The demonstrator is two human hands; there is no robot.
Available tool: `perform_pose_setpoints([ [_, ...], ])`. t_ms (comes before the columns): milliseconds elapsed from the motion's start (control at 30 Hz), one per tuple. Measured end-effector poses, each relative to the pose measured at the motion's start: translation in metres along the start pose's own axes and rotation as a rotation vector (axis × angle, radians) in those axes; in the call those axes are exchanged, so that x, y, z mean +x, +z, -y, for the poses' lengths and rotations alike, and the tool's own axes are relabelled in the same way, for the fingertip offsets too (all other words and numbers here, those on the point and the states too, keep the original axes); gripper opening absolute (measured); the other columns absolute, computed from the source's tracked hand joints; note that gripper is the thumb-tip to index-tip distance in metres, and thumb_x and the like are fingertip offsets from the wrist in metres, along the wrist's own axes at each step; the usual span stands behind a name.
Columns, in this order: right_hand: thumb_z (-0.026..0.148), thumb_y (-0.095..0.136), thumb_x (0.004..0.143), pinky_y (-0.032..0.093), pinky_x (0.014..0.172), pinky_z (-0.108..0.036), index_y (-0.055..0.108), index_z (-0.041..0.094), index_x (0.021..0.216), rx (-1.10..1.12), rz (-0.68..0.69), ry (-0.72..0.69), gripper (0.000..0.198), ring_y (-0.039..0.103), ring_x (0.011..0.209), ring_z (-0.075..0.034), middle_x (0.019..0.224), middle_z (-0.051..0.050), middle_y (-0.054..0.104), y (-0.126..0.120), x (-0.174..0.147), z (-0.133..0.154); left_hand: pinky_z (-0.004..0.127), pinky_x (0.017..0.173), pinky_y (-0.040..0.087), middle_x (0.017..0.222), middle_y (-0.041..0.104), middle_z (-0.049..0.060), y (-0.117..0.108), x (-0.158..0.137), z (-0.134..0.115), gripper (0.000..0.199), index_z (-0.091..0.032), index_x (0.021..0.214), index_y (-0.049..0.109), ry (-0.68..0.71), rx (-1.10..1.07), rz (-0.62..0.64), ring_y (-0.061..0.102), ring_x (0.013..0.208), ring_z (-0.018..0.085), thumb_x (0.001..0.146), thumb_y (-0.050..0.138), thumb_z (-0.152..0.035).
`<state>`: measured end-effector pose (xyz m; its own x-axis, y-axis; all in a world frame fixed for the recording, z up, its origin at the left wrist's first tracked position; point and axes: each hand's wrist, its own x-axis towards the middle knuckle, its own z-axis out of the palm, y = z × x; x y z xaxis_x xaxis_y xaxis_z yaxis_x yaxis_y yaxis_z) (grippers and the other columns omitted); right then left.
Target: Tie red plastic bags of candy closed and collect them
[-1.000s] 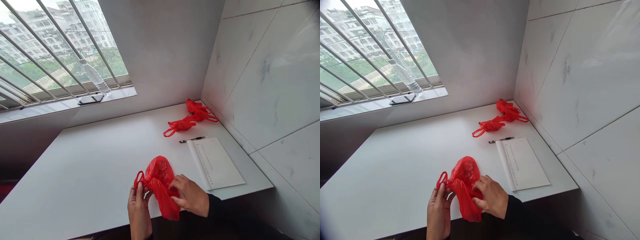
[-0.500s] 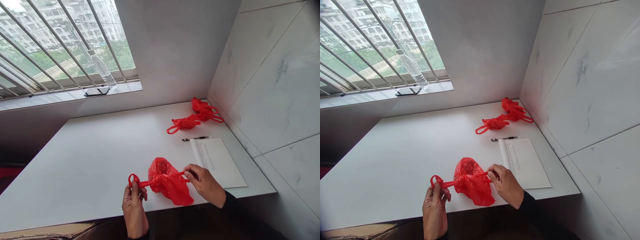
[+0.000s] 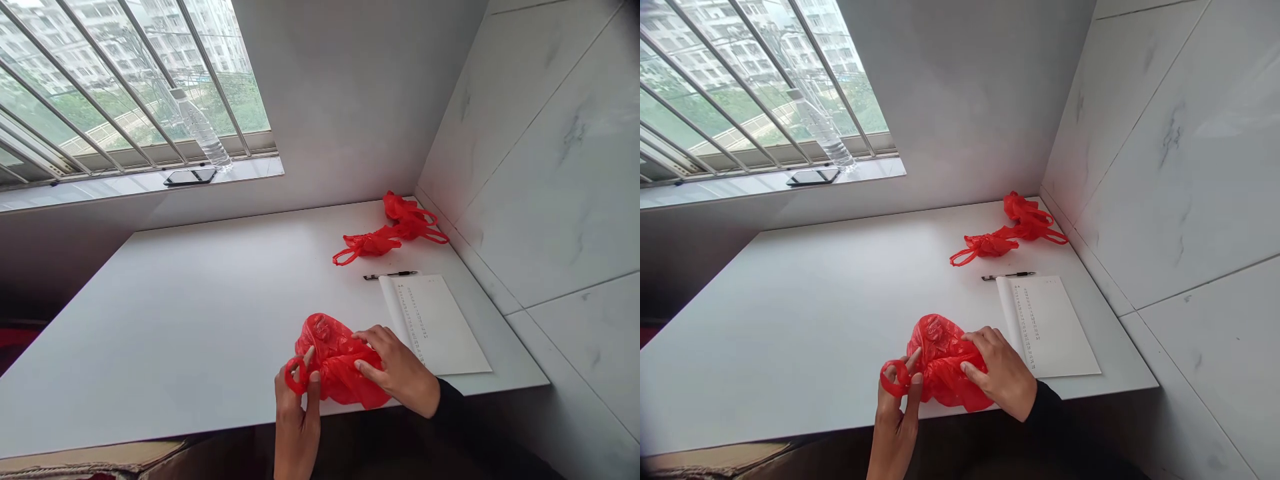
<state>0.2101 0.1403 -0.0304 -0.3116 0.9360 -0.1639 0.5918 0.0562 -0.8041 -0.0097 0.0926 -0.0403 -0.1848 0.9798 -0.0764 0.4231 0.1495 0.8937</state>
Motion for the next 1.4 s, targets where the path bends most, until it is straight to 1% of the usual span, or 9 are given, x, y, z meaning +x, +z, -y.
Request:
perform_pose_setpoints([
  [167, 0.029, 0.055, 0.097, 0.053, 0.092, -0.042, 0.065, 0.023, 0.107, -0.049, 0.032, 0.029, 0.016, 0.062, 0.104, -0.025, 0.109, -0.007, 0.066, -0.013, 0.004, -0.010, 0.055, 0.104, 0.051, 0.142, 0.052, 0.011, -0.007, -0.009, 0.006, 0.059, -0.040, 0.148, 0.050, 0.194, 0.231, 0.024, 0.048, 0.135, 0.035, 0.092, 0.065, -0.042],
  [300, 0.032, 0.050, 0.101, 0.050, 0.101, -0.046, 0.063, 0.024, 0.119, -0.074, -0.141, -0.062, 0.024, 0.058, 0.115, -0.026, 0.119, -0.010, 0.062, -0.013, 0.000, 0.007, 0.065, 0.115, 0.037, 0.160, 0.039, 0.005, -0.004, -0.007, 0.012, 0.067, -0.045, 0.155, 0.036, 0.441, 0.517, 0.138, 0.033, 0.148, 0.037, 0.094, 0.060, -0.029],
  [367, 0.035, 0.059, 0.097, 0.036, 0.116, -0.056, 0.060, 0.027, 0.128, -0.149, -0.152, -0.165, 0.032, 0.053, 0.124, -0.029, 0.129, -0.010, 0.058, -0.008, -0.005, 0.016, 0.063, 0.116, 0.038, 0.159, 0.042, 0.003, -0.002, -0.005, 0.015, 0.068, -0.046, 0.156, 0.033, 0.448, 0.502, 0.196, 0.036, 0.148, 0.034, 0.096, 0.054, -0.022],
  [500, 0.023, 0.064, 0.092, 0.009, 0.125, -0.064, 0.064, 0.029, 0.119, -0.226, -0.027, -0.258, 0.027, 0.057, 0.116, -0.026, 0.119, -0.005, 0.063, 0.003, -0.008, 0.020, 0.049, 0.114, 0.045, 0.163, 0.034, 0.006, -0.004, -0.006, 0.019, 0.073, -0.038, 0.159, 0.027, 0.398, 0.387, 0.233, 0.035, 0.149, 0.029, 0.093, 0.050, -0.017],
  [667, 0.016, 0.052, 0.097, 0.023, 0.123, -0.056, 0.063, 0.025, 0.104, -0.027, -0.065, -0.168, 0.016, 0.063, 0.102, -0.020, 0.105, -0.001, 0.068, 0.005, -0.003, 0.012, 0.059, 0.117, 0.037, 0.156, 0.043, 0.010, -0.005, -0.006, 0.033, 0.053, -0.031, 0.146, 0.048, 0.112, 0.129, 0.018, 0.034, 0.148, 0.032, 0.093, 0.057, -0.031],
  [800, 0.023, 0.047, 0.100, 0.049, 0.096, -0.043, 0.062, 0.023, 0.102, 0.119, -0.082, -0.119, 0.015, 0.062, 0.102, -0.022, 0.105, -0.005, 0.069, 0.002, -0.002, 0.011, 0.062, 0.113, 0.038, 0.135, 0.060, 0.013, 0.001, -0.003, 0.026, 0.030, -0.023, 0.113, 0.067, 0.027, 0.043, -0.009, 0.043, 0.139, 0.038, 0.089, 0.063, -0.040],
  [900, 0.031, 0.045, 0.103, 0.050, 0.086, -0.036, 0.062, 0.023, 0.103, 0.217, -0.083, -0.074, 0.019, 0.063, 0.096, -0.020, 0.104, -0.004, 0.069, -0.005, -0.003, 0.013, 0.047, 0.095, 0.053, 0.122, 0.067, 0.010, 0.001, -0.002, -0.002, 0.031, -0.024, 0.114, 0.064, -0.042, -0.112, 0.065, 0.060, 0.119, 0.031, 0.097, 0.052, -0.047],
  [1067, 0.040, 0.044, 0.105, 0.047, 0.077, -0.031, 0.062, 0.024, 0.099, 0.352, -0.046, 0.011, 0.025, 0.063, 0.087, -0.018, 0.095, 0.000, 0.069, -0.017, -0.006, 0.019, 0.035, 0.076, 0.055, 0.107, 0.069, 0.006, -0.001, 0.004, -0.040, 0.036, -0.022, 0.106, 0.059, -0.161, -0.308, 0.049, 0.065, 0.090, 0.021, 0.099, 0.047, -0.055],
  [1400, 0.030, 0.051, 0.102, 0.049, 0.099, -0.036, 0.065, 0.028, 0.119, 0.227, -0.127, -0.107, 0.022, 0.061, 0.112, -0.020, 0.117, -0.001, 0.068, -0.020, -0.010, 0.028, 0.034, 0.092, 0.055, 0.134, 0.061, 0.006, -0.021, 0.008, -0.036, 0.044, -0.028, 0.124, 0.057, -0.216, -0.363, -0.011, 0.060, 0.120, 0.025, 0.089, 0.065, -0.053],
])
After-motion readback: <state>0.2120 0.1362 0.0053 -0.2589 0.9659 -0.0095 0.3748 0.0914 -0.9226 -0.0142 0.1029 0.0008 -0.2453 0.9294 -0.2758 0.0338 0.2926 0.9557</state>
